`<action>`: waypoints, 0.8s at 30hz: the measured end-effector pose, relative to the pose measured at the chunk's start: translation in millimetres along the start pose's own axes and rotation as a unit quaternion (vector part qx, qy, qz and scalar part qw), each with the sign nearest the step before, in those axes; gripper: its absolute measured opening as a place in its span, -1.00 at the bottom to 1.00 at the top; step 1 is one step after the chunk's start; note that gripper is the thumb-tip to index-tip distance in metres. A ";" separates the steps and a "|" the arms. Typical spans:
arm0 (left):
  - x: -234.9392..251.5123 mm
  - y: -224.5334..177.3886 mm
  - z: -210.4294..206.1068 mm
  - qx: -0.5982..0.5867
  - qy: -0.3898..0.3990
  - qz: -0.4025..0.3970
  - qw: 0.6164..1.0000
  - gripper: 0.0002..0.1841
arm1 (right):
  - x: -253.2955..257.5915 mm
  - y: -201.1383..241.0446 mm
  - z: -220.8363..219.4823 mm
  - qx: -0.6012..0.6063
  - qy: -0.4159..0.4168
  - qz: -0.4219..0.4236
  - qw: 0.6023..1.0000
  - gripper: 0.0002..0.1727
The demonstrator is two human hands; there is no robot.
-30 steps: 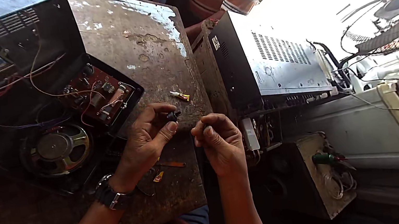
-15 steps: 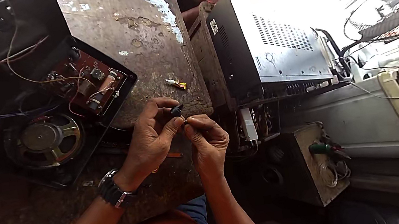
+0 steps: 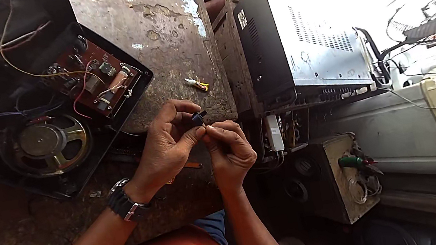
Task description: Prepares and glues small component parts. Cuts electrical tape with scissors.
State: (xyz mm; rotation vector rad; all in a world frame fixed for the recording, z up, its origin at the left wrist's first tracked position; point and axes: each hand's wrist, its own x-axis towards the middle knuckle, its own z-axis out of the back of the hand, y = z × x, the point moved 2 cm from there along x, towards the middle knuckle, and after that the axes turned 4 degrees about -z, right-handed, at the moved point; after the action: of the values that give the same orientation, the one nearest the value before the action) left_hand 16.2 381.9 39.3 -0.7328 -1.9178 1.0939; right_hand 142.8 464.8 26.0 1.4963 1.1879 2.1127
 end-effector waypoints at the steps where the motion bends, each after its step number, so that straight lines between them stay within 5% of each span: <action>1: 0.2 0.1 0.0 0.005 0.001 -0.005 1.000 -0.60 | -1.2 -0.2 -0.8 0.002 -0.003 -0.009 1.000 -0.76; 14: -1.0 -1.0 -1.4 0.074 0.004 -0.058 0.996 -0.60 | -3.9 8.3 2.4 0.135 0.027 -0.226 0.964 -0.80; 24: -0.1 -4.0 -0.5 0.082 0.018 -0.042 0.996 -0.61 | 7.4 13.4 16.8 0.094 0.054 -0.199 0.974 -0.83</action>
State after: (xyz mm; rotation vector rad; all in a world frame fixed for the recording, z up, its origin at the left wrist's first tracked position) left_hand 16.3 380.2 42.9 -0.5721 -1.7869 1.1628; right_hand 157.4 468.9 43.0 1.1026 1.6130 1.8702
